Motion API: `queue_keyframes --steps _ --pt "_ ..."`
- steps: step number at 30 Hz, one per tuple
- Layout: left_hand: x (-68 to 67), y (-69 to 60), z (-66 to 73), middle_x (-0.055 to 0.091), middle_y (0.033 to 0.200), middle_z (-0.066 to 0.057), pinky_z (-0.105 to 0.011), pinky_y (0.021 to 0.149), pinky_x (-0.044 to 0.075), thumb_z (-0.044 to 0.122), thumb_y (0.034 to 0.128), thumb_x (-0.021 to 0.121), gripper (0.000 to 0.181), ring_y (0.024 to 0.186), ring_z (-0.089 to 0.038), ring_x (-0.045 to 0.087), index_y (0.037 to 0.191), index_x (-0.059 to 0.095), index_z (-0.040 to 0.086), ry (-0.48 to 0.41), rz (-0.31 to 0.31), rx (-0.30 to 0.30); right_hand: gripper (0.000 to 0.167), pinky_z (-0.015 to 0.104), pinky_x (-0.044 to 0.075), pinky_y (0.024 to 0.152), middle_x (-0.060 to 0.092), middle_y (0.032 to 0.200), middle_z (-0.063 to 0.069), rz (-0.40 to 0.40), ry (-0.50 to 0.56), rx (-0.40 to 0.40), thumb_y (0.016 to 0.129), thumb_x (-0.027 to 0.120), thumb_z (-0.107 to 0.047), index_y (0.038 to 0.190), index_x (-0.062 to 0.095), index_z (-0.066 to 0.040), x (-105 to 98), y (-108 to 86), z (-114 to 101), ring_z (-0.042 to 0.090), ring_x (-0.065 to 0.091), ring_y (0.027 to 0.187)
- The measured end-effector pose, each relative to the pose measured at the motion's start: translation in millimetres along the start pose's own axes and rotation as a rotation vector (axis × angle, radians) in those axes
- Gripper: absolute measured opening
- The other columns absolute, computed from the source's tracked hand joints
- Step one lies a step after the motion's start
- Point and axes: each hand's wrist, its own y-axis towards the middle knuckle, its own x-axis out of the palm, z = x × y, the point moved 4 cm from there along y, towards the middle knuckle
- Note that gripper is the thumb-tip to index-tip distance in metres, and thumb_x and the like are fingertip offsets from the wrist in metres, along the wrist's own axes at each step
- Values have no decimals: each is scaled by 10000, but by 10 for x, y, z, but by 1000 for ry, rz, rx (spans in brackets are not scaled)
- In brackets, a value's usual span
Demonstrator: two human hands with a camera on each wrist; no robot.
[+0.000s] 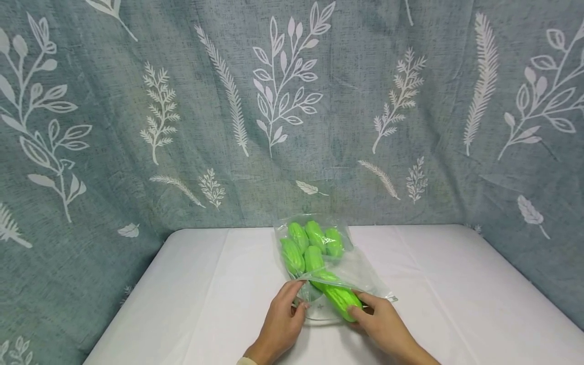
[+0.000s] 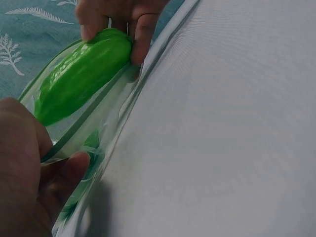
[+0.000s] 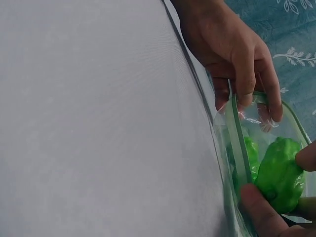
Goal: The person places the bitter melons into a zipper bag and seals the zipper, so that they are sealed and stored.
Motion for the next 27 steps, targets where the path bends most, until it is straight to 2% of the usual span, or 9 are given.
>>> queue_keyframes --steps 5,10,14,19,24,27 --pt "11 -4 -3 549 1355 -98 -201 709 526 1 946 611 433 1048 -172 589 1373 554 42 -19 -1 -1 602 241 567 660 702 1100 122 56 -98 -31 910 739 -317 1325 580 89 -5 -11 -26 120 696 791" --pt "21 -2 -7 550 1356 -98 -203 713 528 3 947 611 434 1052 -172 590 1375 553 43 -21 -1 3 601 269 575 643 709 1066 102 76 -98 -13 885 762 -342 1294 613 73 -32 -19 -59 129 699 763" --pt "22 1 -5 551 1355 -89 -202 713 526 10 947 611 433 1051 -162 587 1374 554 55 -12 -5 -7 615 292 583 637 703 1067 126 66 -53 1 883 767 -326 1290 597 104 -34 -15 -54 172 707 753" --pt "22 5 -3 550 1357 -86 -202 722 527 18 943 611 438 1062 -148 581 1376 551 44 3 -12 -17 597 307 591 640 691 1099 165 98 41 17 873 784 -276 1290 589 105 13 2 -26 212 716 781" --pt "22 10 -6 550 1357 -87 -201 730 527 14 939 617 448 1072 -147 580 1382 549 43 16 -14 -11 587 320 603 670 660 1091 198 136 146 18 880 779 -221 1363 549 20 103 39 -29 269 712 905" --pt "15 9 -3 551 1357 -89 -202 728 529 12 940 616 452 1072 -154 583 1385 546 42 16 -15 -2 573 324 606 672 654 1067 217 152 176 -10 894 761 -182 1396 536 -22 159 70 -44 288 712 898"
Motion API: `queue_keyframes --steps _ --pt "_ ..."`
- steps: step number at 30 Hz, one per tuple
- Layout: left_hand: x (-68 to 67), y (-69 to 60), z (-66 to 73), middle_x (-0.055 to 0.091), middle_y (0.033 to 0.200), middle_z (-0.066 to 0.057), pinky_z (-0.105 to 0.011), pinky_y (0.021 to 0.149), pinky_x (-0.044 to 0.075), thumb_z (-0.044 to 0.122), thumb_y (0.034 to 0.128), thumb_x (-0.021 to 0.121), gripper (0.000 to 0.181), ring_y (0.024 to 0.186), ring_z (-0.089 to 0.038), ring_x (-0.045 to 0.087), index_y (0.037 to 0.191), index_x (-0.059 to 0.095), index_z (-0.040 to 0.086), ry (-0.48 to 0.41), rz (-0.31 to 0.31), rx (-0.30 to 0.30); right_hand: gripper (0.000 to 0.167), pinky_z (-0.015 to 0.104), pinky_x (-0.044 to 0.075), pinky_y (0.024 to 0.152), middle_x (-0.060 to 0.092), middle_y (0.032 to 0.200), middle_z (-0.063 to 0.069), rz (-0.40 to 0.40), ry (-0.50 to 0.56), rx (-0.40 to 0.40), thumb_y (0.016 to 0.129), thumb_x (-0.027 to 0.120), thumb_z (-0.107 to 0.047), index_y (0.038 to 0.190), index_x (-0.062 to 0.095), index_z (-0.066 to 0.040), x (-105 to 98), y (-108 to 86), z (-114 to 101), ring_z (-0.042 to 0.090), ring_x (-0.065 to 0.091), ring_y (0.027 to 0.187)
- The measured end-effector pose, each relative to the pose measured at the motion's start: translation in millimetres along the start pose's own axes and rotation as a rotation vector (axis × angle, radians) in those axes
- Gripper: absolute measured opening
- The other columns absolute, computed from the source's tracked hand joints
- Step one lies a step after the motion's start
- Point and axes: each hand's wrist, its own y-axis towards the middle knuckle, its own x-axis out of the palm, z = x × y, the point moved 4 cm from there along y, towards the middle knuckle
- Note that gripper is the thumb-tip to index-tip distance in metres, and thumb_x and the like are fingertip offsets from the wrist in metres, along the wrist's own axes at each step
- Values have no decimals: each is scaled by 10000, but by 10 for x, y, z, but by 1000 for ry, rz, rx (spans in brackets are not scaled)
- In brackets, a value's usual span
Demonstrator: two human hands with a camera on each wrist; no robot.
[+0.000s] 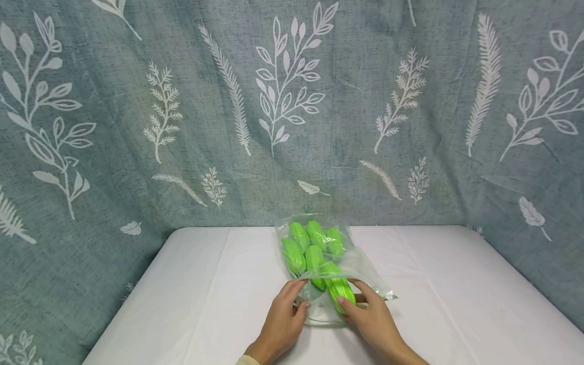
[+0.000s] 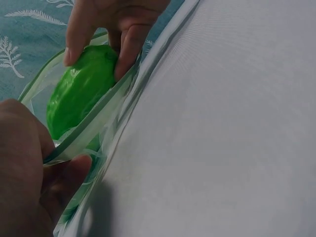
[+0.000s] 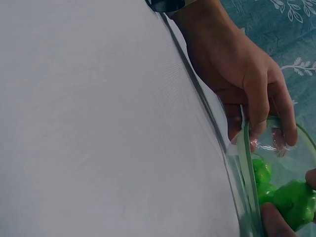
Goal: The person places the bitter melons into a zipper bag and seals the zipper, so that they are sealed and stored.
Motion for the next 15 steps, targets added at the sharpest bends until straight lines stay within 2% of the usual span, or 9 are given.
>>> queue_keyframes --steps 4,7,10,15 --pt "-14 -6 6 550 1356 -84 -201 735 533 16 940 610 453 1082 -159 588 1387 542 38 4 5 11 485 310 605 696 643 1146 253 19 -2 -52 914 734 -144 1350 580 4 63 43 -8 305 709 934" --pt "-19 -10 7 549 1356 -84 -200 738 537 9 939 605 454 1055 -158 599 1387 539 33 -3 7 12 419 291 597 725 636 1225 241 47 -99 -91 919 728 -160 1283 626 21 70 68 -19 296 699 986" --pt "-13 -12 5 548 1358 -89 -199 738 537 6 939 605 456 1029 -153 601 1389 538 32 -15 2 2 379 288 582 754 653 1228 218 72 -187 -111 905 711 -136 1239 649 30 63 82 -31 281 697 990" --pt "-3 -11 4 541 1365 -72 -197 741 534 11 942 605 461 1008 -139 598 1397 532 38 -11 -1 -7 404 445 534 916 658 1229 221 76 -272 -125 885 674 -83 1261 633 58 72 91 -37 314 659 1070"
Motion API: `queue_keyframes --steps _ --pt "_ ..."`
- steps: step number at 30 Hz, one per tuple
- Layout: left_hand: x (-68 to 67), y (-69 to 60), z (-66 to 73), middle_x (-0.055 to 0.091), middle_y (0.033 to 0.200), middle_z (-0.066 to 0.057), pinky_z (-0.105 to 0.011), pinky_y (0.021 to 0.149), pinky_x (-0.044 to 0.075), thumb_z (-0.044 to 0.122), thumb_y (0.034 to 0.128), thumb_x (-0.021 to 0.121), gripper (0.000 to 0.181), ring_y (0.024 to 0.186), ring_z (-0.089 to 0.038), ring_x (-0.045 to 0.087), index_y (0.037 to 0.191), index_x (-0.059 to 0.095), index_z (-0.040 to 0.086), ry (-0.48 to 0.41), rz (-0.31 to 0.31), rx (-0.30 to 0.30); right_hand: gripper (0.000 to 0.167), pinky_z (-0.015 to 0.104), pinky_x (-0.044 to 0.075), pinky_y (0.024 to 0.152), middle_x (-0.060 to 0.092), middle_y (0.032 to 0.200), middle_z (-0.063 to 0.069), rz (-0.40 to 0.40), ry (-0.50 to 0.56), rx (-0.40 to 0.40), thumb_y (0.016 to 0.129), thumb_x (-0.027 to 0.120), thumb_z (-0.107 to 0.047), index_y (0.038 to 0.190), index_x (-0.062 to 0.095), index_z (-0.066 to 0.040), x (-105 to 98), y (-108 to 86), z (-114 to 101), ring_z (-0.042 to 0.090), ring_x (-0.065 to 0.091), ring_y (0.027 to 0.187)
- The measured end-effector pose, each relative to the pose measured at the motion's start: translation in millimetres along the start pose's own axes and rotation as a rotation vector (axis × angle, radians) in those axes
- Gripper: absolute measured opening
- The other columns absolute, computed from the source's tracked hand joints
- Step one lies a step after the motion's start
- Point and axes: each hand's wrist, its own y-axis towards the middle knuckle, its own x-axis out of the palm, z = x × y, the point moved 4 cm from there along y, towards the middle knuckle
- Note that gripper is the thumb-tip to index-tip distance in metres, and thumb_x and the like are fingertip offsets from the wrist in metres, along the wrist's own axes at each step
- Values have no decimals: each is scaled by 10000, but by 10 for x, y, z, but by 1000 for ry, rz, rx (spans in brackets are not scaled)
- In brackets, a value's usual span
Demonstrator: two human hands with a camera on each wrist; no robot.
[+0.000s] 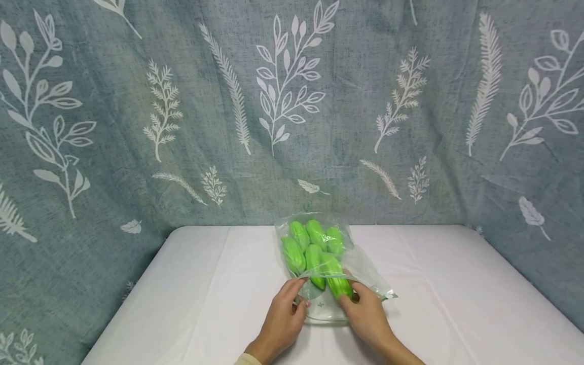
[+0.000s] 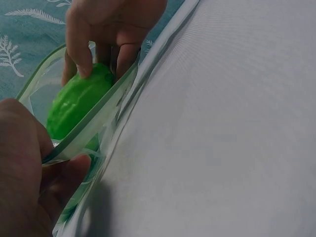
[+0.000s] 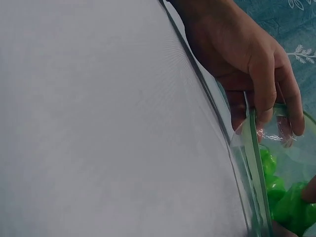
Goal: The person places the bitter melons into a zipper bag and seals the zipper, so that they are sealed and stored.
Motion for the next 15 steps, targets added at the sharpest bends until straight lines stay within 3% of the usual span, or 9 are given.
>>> queue_keyframes --steps 3,8,11,15 --pt "-6 13 0 539 1368 -70 -195 740 535 7 941 606 463 1011 -137 601 1397 531 40 1 6 4 425 537 474 988 652 1234 236 -3 -102 -24 902 685 -114 1272 614 82 0 14 -9 376 617 1148" --pt "3 19 8 542 1365 -75 -196 723 533 5 936 607 459 1015 -129 593 1390 539 34 -11 6 4 438 546 497 931 677 1136 231 -18 -246 -49 894 721 -179 1201 630 120 -36 49 -29 377 630 1087" --pt "3 14 7 546 1357 -86 -197 708 525 5 935 602 456 956 -95 580 1386 542 32 -12 3 2 409 440 534 761 677 921 106 -32 -280 -50 881 730 -187 1171 658 92 -37 94 -55 244 629 857" --pt "-6 8 3 548 1349 -113 -197 688 524 -13 932 589 460 846 -44 560 1387 539 24 -22 3 11 370 325 416 563 520 686 8 -53 -302 -48 860 701 -168 1163 682 44 20 154 -89 158 476 625"
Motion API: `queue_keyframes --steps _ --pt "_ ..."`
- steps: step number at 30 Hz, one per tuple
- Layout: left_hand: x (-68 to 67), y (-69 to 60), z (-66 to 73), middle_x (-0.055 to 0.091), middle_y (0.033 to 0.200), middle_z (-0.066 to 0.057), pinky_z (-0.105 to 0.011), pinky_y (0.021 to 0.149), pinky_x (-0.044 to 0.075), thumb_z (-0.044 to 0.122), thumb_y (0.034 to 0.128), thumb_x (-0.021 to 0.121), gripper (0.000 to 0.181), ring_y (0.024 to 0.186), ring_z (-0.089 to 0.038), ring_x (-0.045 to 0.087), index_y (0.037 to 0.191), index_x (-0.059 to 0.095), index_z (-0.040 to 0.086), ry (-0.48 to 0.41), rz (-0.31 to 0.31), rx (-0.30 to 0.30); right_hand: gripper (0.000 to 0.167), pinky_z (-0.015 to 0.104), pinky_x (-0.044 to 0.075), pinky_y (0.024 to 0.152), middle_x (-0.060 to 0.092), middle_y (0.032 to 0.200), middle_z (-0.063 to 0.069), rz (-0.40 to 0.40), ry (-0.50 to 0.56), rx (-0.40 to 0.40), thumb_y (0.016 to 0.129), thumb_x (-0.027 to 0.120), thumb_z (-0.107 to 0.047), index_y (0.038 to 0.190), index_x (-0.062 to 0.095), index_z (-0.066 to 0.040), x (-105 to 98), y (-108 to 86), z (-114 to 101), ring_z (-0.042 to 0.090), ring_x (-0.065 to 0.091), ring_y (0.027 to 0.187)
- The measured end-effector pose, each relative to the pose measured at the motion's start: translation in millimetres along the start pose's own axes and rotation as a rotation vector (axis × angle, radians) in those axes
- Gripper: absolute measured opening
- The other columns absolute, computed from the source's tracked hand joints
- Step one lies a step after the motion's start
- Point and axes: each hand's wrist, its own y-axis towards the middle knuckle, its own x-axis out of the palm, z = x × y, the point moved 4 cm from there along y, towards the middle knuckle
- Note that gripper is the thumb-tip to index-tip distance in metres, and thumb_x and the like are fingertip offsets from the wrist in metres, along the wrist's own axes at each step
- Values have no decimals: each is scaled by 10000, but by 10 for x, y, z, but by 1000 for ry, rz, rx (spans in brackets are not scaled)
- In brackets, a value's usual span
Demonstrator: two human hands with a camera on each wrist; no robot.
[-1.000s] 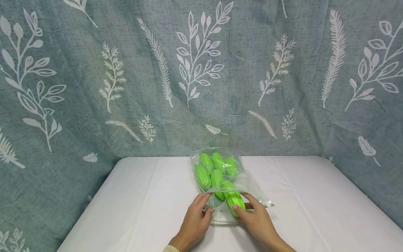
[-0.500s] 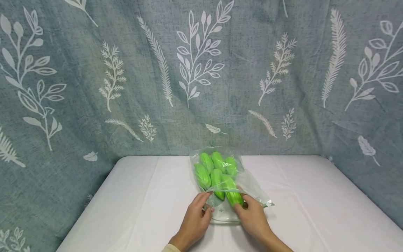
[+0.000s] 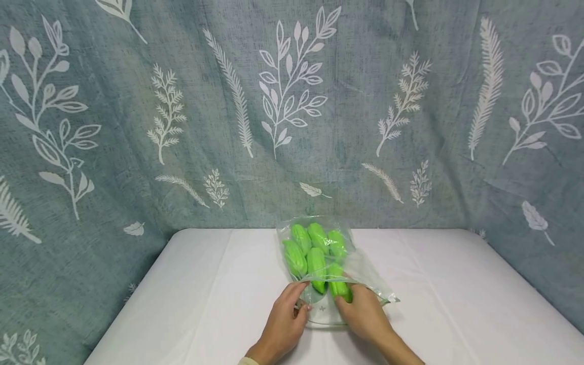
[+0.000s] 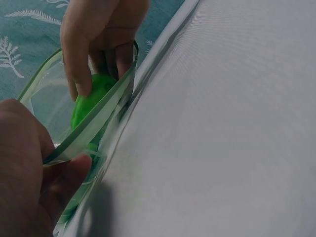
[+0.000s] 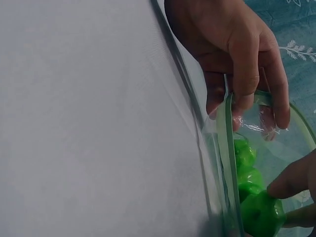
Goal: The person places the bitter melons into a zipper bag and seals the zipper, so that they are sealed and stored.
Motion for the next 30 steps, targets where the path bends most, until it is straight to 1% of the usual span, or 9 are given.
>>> queue_keyframes --steps 3,7,11,14,18,21,25,27,30 --pt "1 -3 8 549 1349 -121 -196 683 525 -20 930 593 466 821 -36 560 1390 537 20 -5 6 13 392 320 403 543 521 680 7 -9 -25 -13 836 678 -139 1183 680 42 20 21 -22 154 465 605" --pt "-2 -3 18 550 1345 -130 -194 677 530 -32 924 592 469 823 -49 581 1388 537 11 -10 14 29 429 337 430 589 593 766 30 -21 -65 -48 822 670 -101 1218 661 62 28 47 -50 162 498 659" --pt "-1 -10 15 551 1341 -135 -195 670 535 -50 917 585 474 824 -67 604 1386 536 1 -17 17 38 410 396 474 640 631 826 69 -11 -96 -75 814 681 -87 1198 666 56 44 74 -58 195 537 719" --pt "4 -15 7 551 1341 -126 -193 674 535 -52 918 584 476 832 -74 609 1388 536 8 -15 15 33 384 424 493 664 630 820 78 9 -100 -85 817 703 -100 1174 673 40 61 100 -60 206 548 731" --pt "6 -18 0 551 1339 -114 -197 681 536 -61 914 570 482 855 -82 615 1389 538 13 -12 12 25 364 412 481 642 617 796 79 25 -97 -82 822 731 -118 1147 678 36 82 143 -64 201 533 697" --pt "6 -18 -2 552 1336 -101 -197 683 536 -65 908 559 488 869 -83 613 1389 538 14 -10 9 20 401 453 510 679 667 866 132 30 -97 -67 826 745 -128 1173 668 56 91 174 -56 232 579 735" --pt "8 -14 0 553 1334 -89 -193 670 529 -56 910 560 487 865 -88 603 1391 538 18 -2 12 23 447 539 530 790 697 992 208 25 -93 -41 847 738 -142 1220 635 82 97 213 -45 307 646 856" --pt "8 -15 3 558 1331 -97 -195 664 526 -58 908 563 487 857 -94 605 1389 540 15 -1 17 32 419 541 527 788 694 992 205 19 -88 -33 852 719 -123 1208 636 80 103 231 -42 311 640 841" --pt "1 -15 2 557 1329 -116 -196 668 531 -67 906 554 494 858 -97 617 1394 532 8 -8 17 36 442 537 525 824 679 1109 223 9 -94 -45 862 679 -83 1263 609 90 130 263 -51 308 632 877"
